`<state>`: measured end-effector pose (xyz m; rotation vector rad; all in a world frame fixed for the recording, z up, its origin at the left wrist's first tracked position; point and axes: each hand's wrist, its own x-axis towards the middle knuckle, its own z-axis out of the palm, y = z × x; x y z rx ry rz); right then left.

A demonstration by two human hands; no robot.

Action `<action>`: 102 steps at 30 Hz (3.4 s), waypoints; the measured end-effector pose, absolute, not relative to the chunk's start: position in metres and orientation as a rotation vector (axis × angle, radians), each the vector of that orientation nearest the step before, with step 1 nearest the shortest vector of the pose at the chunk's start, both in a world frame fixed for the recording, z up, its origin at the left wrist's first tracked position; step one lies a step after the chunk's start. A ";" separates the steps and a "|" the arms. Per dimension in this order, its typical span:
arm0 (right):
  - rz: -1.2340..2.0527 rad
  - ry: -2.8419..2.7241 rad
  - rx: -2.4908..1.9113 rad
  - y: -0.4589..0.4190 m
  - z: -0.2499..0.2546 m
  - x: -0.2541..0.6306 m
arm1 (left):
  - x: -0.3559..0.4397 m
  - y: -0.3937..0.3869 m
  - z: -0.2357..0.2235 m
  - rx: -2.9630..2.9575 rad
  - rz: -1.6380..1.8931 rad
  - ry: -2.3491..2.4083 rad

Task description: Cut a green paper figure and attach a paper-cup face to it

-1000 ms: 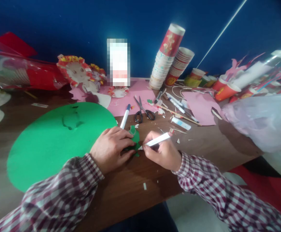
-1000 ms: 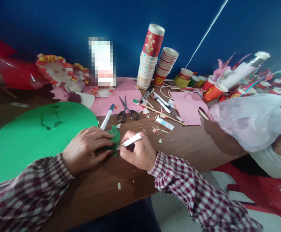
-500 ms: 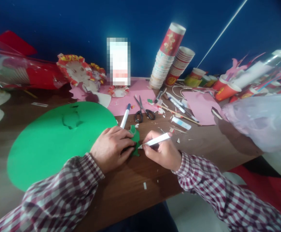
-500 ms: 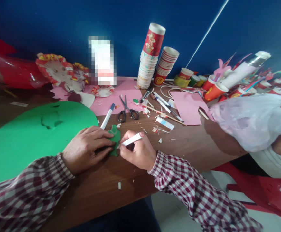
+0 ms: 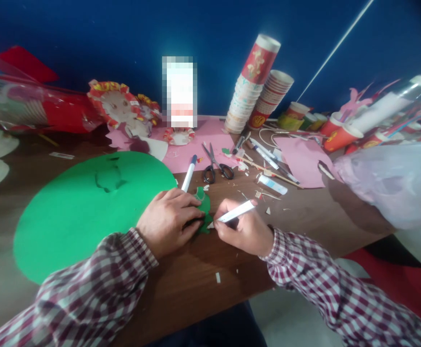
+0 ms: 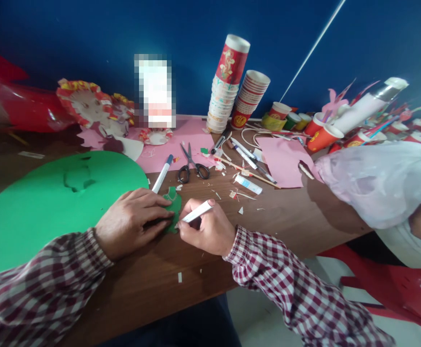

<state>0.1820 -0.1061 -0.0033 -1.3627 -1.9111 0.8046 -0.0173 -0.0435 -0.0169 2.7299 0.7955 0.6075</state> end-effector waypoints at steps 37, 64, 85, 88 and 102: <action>0.792 -1.934 -1.379 -0.106 -0.001 0.182 | -0.017 -0.043 -0.016 2.729 0.589 0.793; 0.806 -1.937 -1.365 -0.106 -0.003 0.183 | -0.017 -0.044 -0.015 2.731 0.590 0.800; 0.890 -1.830 -1.397 -0.105 0.000 0.183 | -0.017 -0.043 -0.016 2.723 0.585 0.794; 0.888 -1.846 -1.378 -0.105 -0.001 0.183 | -0.017 -0.044 -0.017 2.725 0.589 0.793; 0.840 -1.939 -1.392 -0.106 -0.002 0.183 | -0.017 -0.043 -0.017 2.732 0.581 0.801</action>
